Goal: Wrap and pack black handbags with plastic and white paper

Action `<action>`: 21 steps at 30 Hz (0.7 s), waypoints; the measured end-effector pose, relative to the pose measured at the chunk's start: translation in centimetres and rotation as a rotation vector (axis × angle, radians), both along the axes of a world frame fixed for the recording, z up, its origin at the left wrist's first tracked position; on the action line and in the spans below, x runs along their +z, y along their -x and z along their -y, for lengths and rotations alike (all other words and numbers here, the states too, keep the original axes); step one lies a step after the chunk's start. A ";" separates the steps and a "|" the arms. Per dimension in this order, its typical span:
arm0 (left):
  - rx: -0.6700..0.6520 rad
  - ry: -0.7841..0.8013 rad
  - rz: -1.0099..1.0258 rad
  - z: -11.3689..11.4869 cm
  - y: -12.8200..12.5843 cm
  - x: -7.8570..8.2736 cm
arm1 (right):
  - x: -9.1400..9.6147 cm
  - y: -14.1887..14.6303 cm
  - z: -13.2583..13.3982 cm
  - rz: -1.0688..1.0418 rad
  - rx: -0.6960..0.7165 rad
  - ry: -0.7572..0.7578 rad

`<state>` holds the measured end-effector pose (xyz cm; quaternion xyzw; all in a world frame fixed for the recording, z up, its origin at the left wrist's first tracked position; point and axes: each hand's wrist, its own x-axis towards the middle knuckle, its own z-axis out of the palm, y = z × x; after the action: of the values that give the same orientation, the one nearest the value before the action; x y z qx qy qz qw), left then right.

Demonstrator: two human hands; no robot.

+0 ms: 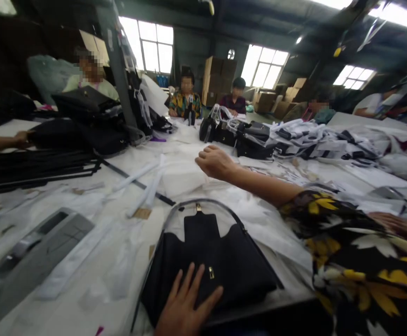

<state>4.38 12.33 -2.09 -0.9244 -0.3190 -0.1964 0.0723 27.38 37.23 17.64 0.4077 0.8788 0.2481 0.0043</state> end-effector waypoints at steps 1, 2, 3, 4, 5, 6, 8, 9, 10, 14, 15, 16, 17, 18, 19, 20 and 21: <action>-0.023 0.015 -0.016 0.0 0.0 0.1 | -0.3 -0.4 3.2 -0.035 0.027 -0.023; -0.052 0.033 -0.016 0.0 0.1 0.2 | -0.9 -0.7 6.5 -0.068 0.048 -0.009; -0.056 0.055 -0.006 0.0 0.1 0.4 | -1.8 -0.8 9.9 -0.097 0.063 0.038; -0.058 0.076 0.012 0.0 0.1 0.5 | -2.9 -0.9 13.1 -0.131 0.069 0.108; -0.051 0.092 0.033 0.0 0.1 0.7 | -4.2 -0.9 16.0 -0.166 0.076 0.189; -0.041 0.109 0.047 -0.1 0.1 0.8 | -5.7 -0.8 18.5 -0.194 0.085 0.277; -0.052 0.127 0.051 -0.1 0.2 0.9 | -8.5 -0.7 22.0 -0.254 0.057 0.446; -0.058 0.133 0.037 0.0 0.2 0.8 | -9.8 -0.6 23.1 -0.287 0.029 0.514; -0.062 0.135 0.017 0.0 0.2 0.7 | -10.8 -0.5 23.8 -0.321 -0.004 0.567; -0.048 0.070 -0.032 0.4 0.6 -0.5 | -12.4 -0.3 24.9 -0.370 -0.024 0.704; -0.034 0.043 -0.028 0.5 0.7 -0.8 | -12.4 -0.3 25.1 -0.364 -0.004 0.731; -0.011 0.015 -0.019 0.6 0.8 -1.2 | -12.4 -0.4 25.3 -0.357 0.016 0.755; 0.017 -0.010 -0.011 0.7 1.0 -1.4 | -12.3 -0.4 25.6 -0.354 0.032 0.776; 0.041 -0.030 -0.006 0.8 1.0 -1.5 | -12.2 -0.5 25.8 -0.357 0.041 0.792; 0.054 -0.043 -0.003 0.8 1.1 -1.6 | -12.1 -0.7 26.0 -0.361 0.042 0.806; 0.051 -0.048 -0.002 0.7 1.1 -1.5 | -12.1 -0.8 26.2 -0.367 0.035 0.816; 0.037 -0.046 0.000 0.7 1.0 -1.3 | -12.0 -1.0 26.2 -0.373 0.022 0.824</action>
<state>3.38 11.67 -3.41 -0.9164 -0.3314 -0.2022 0.0972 28.35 11.00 5.63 0.4005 0.8942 -0.1999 0.0052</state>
